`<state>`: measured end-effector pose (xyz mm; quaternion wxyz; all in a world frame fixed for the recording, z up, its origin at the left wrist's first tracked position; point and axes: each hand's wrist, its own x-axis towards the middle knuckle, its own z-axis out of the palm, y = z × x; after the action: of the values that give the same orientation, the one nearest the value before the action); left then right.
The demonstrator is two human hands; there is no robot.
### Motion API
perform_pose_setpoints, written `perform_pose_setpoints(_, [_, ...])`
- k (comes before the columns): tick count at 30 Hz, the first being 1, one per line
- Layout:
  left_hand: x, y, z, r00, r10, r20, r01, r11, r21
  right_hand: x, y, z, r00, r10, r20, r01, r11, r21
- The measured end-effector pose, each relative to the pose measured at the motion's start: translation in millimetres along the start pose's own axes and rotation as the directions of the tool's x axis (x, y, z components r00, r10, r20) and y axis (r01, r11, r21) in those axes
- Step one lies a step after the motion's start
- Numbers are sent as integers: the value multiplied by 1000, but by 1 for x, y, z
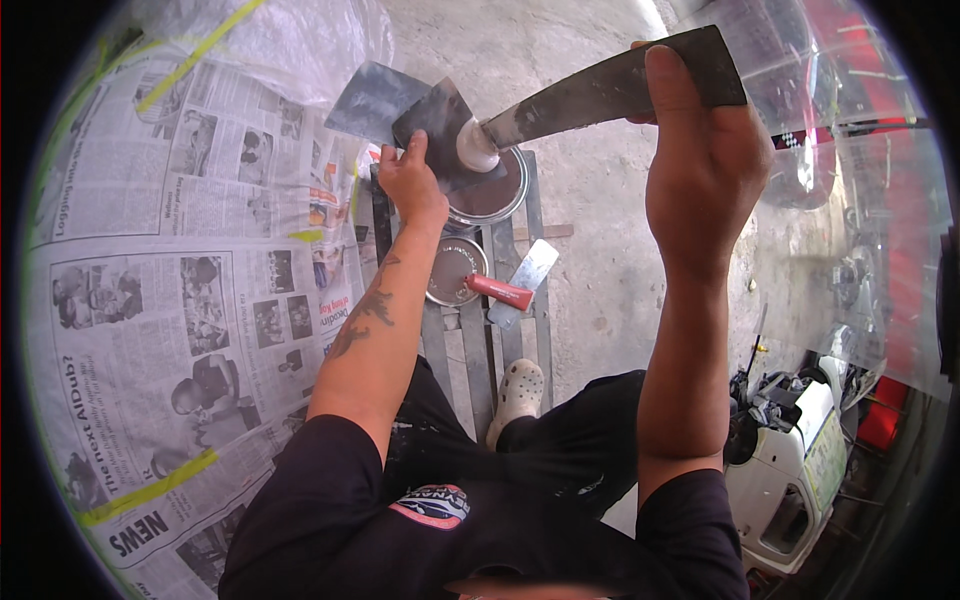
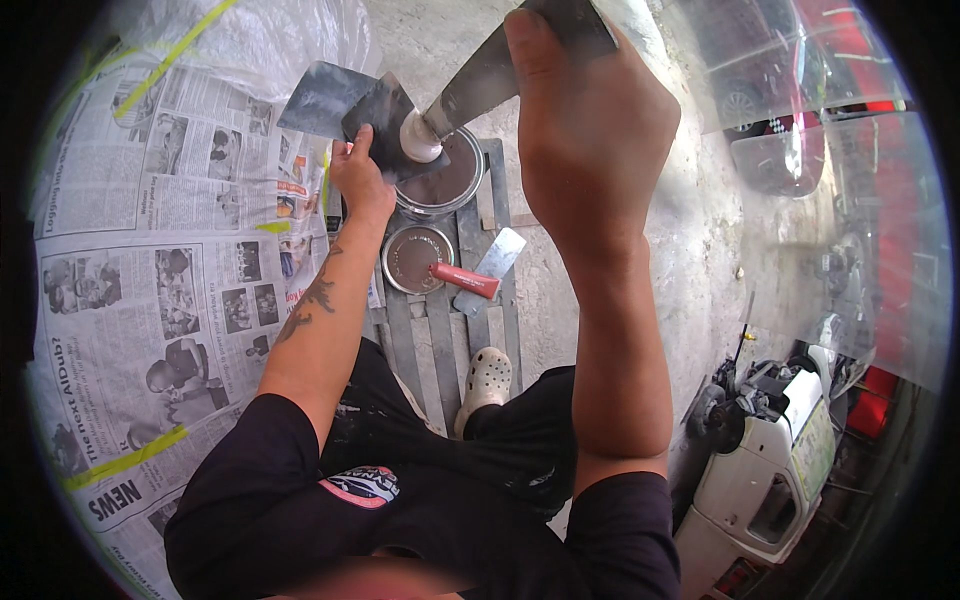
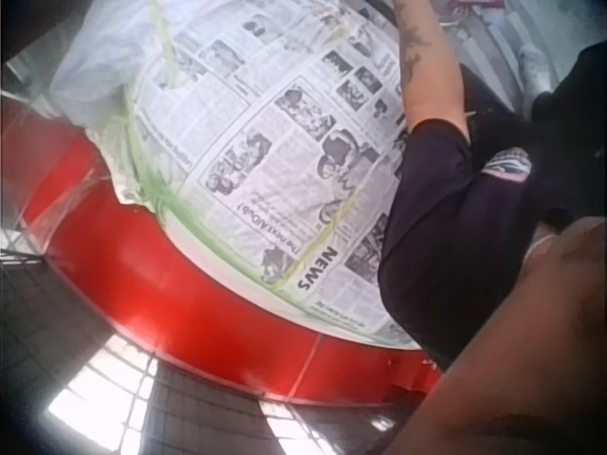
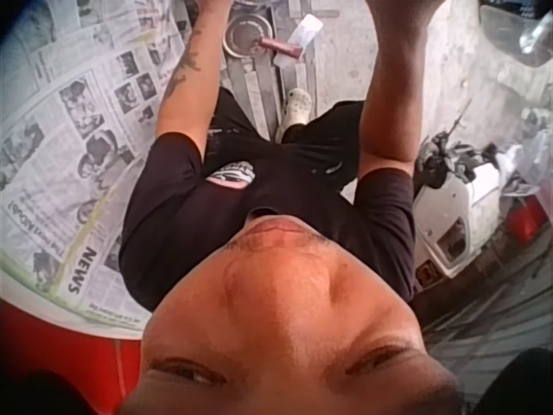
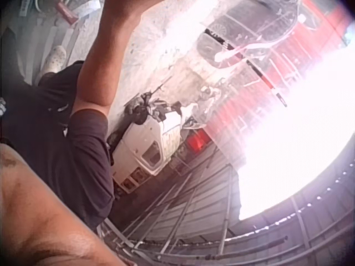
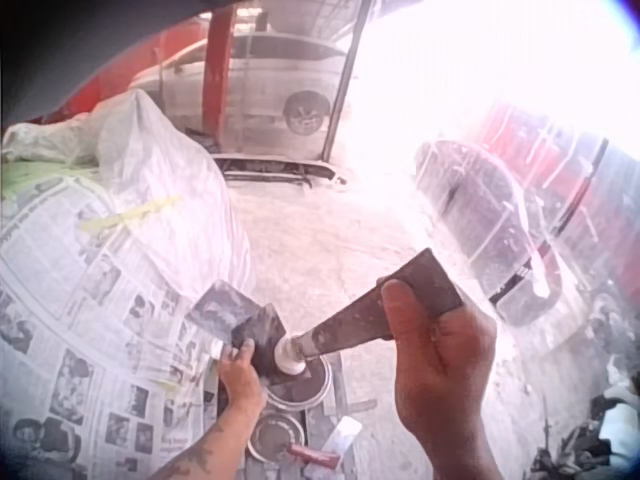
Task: Applying and smoothing auto body filler on a masked vehicle panel.
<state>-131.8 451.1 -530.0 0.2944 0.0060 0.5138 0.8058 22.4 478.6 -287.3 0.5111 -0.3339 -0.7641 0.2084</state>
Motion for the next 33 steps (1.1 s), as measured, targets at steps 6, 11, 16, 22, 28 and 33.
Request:
perform_pose_setpoints(6, [6,10,-4,942,-256,219,321,876,-359,-13,22,24,980,164,117,-144,976,-164])
perform_pose_setpoints(11, [12,7,-1,841,-362,403,520,746,-416,-79,128,24,822,521,232,-414,825,-386])
perform_pose_setpoints(16, [23,38,-6,843,-371,391,534,672,-513,-174,182,27,226,902,369,-283,423,-861])
perform_pose_setpoints(22, [21,56,-10,855,-353,380,515,669,-536,-321,191,73,211,810,548,-57,569,-820])
perform_pose_setpoints(28, [14,68,-6,873,-338,351,474,753,-456,-339,188,67,280,726,628,97,629,-771])
perform_pose_setpoints(33, [19,73,-7,895,-341,288,440,781,-443,-304,179,58,68,638,767,-98,770,-631])
